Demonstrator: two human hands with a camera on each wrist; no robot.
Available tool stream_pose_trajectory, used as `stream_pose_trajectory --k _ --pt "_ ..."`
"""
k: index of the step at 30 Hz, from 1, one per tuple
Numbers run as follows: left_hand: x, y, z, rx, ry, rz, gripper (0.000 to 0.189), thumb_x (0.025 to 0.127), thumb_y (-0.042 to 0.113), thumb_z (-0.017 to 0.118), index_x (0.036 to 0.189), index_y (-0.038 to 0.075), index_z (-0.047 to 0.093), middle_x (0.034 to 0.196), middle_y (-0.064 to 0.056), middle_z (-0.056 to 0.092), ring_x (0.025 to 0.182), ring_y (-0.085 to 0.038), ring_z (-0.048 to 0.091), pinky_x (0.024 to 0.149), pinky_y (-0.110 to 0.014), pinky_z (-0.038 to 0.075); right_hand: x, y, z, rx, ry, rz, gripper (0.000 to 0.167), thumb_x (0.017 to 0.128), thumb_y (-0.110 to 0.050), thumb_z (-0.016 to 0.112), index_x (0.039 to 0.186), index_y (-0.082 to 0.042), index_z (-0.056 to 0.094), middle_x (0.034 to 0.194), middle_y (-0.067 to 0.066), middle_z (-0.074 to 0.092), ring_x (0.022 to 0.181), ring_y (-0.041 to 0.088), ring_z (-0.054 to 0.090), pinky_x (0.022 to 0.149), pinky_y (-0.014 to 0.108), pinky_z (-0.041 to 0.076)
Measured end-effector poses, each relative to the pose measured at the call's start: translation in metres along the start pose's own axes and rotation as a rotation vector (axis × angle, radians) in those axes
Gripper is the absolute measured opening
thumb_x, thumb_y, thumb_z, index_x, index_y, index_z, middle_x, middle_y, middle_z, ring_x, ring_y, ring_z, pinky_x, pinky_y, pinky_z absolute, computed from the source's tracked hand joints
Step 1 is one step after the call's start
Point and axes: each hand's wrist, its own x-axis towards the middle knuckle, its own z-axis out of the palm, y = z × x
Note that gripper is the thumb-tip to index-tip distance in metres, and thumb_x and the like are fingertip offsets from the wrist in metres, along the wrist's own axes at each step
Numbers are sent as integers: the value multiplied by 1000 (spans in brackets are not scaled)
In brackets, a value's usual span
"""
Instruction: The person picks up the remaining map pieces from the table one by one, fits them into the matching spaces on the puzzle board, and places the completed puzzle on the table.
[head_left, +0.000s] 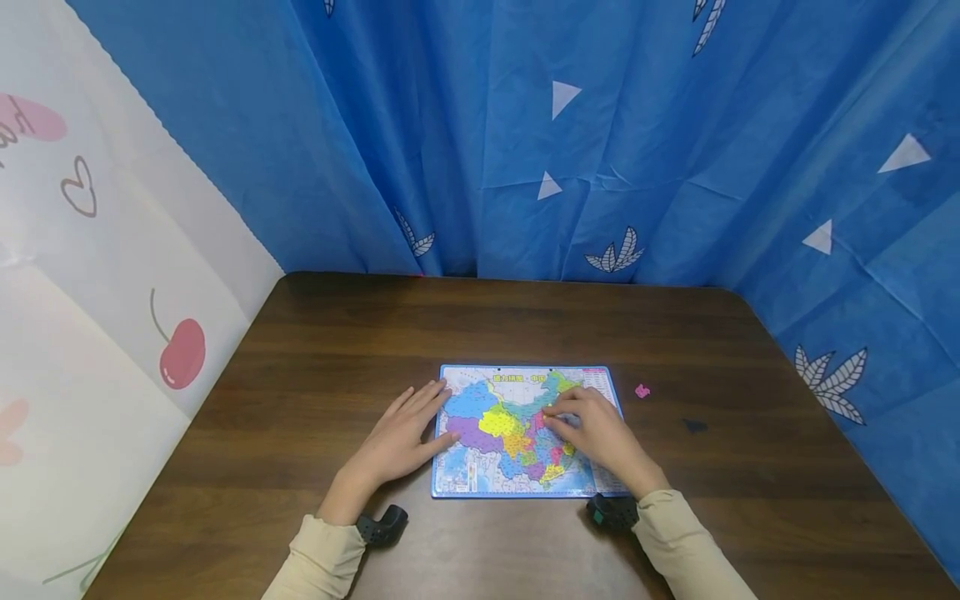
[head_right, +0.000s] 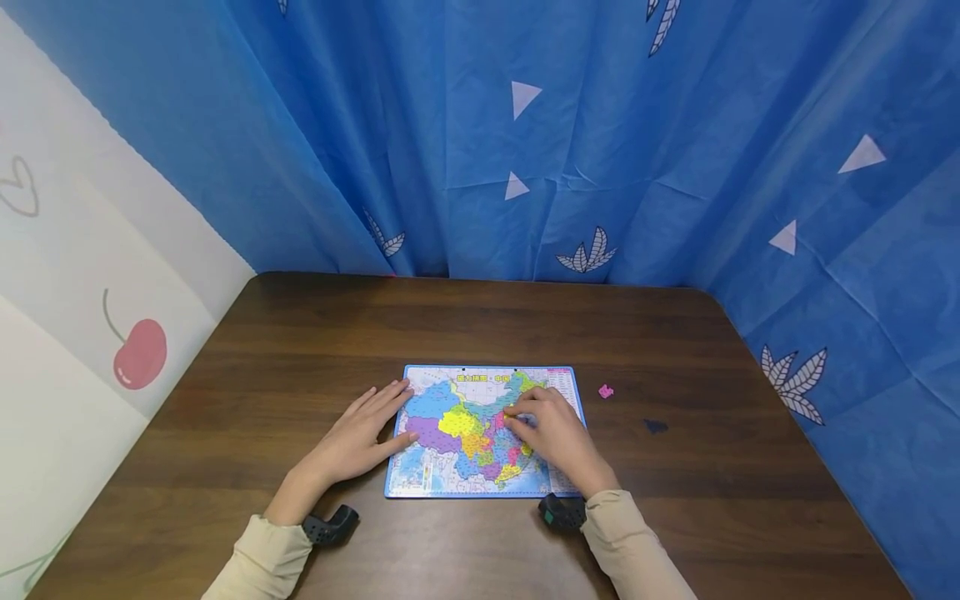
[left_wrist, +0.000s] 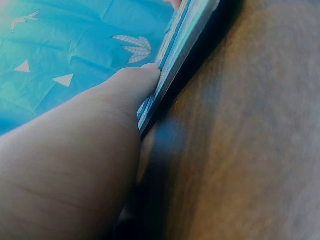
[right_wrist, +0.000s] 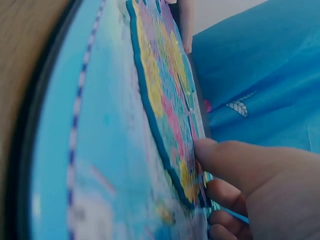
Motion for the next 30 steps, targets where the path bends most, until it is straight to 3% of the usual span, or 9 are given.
stream_pose_trajectory --k 7,13,25,30 --pt "0 -1 2 2 7 0 78 99 58 58 160 12 39 169 -8 31 157 -28 26 129 -51 16 -3 7 -3 6 41 -53 23 88 -27 85 109 -19 82 110 -2 75 109 22 66 95 46 58" --pt "0 0 1 -5 4 -3 78 99 58 58 160 13 39 169 -7 31 157 -27 26 129 -51 15 -5 16 -12 12 86 -50 24 88 -26 85 110 -19 81 109 -2 75 106 22 66 91 46 59" --pt "0 0 2 -1 5 -15 79 99 59 58 160 14 39 169 -7 31 157 -27 26 129 -51 15 -10 43 -28 -29 138 70 33 91 -23 81 121 -9 76 123 15 71 112 36 64 93 59 55" --pt "0 0 2 -1 6 -17 79 98 59 58 160 14 40 169 -6 31 157 -26 26 129 -51 15 -13 56 -35 -24 143 111 35 92 -22 79 124 -8 74 129 18 68 113 37 62 91 59 57"
